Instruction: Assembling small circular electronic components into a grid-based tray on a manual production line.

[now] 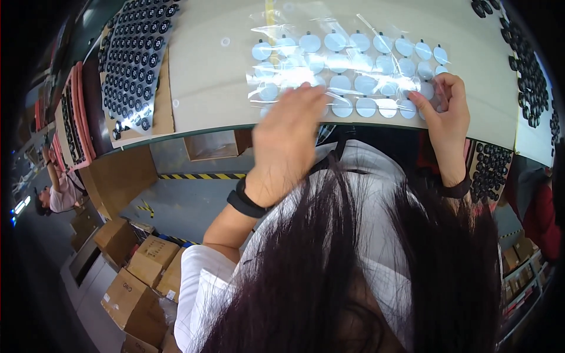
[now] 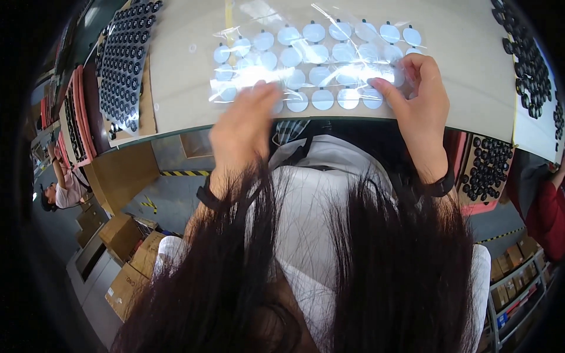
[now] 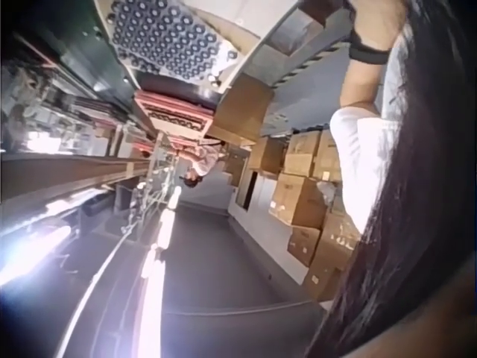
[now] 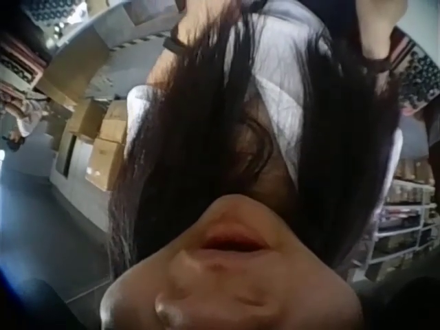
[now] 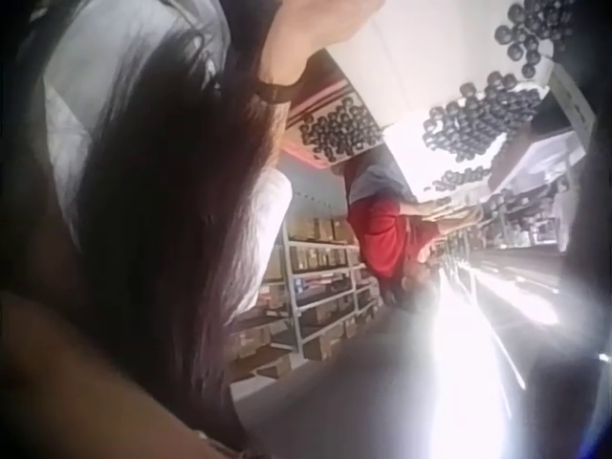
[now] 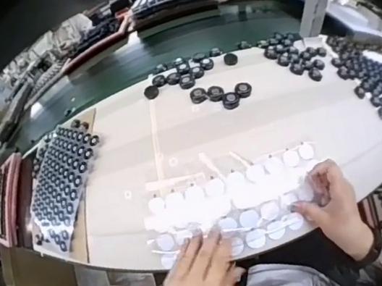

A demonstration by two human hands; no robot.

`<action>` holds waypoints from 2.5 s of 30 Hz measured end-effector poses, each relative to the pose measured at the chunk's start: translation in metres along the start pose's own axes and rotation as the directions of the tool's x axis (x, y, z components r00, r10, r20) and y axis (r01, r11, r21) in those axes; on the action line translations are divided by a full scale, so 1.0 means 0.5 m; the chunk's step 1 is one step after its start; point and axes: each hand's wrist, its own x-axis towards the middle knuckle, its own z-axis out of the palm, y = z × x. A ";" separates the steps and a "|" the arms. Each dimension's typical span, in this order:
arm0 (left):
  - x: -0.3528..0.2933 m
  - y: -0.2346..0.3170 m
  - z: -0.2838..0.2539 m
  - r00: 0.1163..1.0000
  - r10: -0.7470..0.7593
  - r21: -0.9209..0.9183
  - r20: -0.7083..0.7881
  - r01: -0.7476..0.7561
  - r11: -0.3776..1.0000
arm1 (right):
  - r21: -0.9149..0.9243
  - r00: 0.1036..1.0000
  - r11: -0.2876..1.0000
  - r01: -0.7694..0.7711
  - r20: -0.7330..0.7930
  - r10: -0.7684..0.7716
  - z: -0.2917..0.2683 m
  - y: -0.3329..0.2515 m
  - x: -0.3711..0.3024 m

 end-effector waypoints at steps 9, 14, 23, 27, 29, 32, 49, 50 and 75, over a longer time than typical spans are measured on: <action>0.023 0.063 0.025 0.994 -0.047 0.135 0.102 0.033 0.990 | -0.408 0.748 0.652 0.639 0.130 -0.651 0.001 -0.046 -0.058; 0.026 0.048 0.022 0.999 -0.024 0.128 0.047 0.017 0.992 | -0.220 0.692 0.730 0.648 0.569 -0.443 0.030 -0.070 -0.066; -0.023 -0.007 -0.015 0.994 -0.097 0.209 0.054 0.083 0.974 | -0.270 0.778 0.769 0.579 0.467 -0.421 -0.021 -0.036 -0.043; -0.031 -0.015 -0.020 0.992 -0.116 0.216 0.052 0.103 0.971 | -0.331 0.847 0.796 0.506 0.364 -0.387 -0.037 -0.010 -0.034; -0.035 -0.021 -0.024 0.987 -0.147 0.224 0.066 0.129 0.966 | -0.350 0.867 0.804 0.480 0.332 -0.373 -0.046 0.002 -0.027; -0.046 -0.037 -0.030 0.986 -0.163 0.243 0.047 0.147 0.959 | -0.327 0.916 0.865 0.380 0.263 -0.302 -0.069 0.017 -0.018; -0.038 -0.015 -0.081 0.866 -0.428 -0.588 -0.257 0.211 0.781 | 0.512 0.990 0.851 0.113 -0.133 -0.052 -0.040 0.002 0.020; -0.042 -0.027 -0.079 0.861 -0.468 -0.625 -0.197 0.258 0.737 | 0.515 0.988 0.848 0.124 -0.140 -0.059 -0.040 0.001 0.028; 0.090 -0.039 -0.181 0.996 -0.015 0.165 0.085 0.001 0.986 | -0.715 0.994 0.691 -0.107 -0.104 0.046 -0.401 0.148 0.235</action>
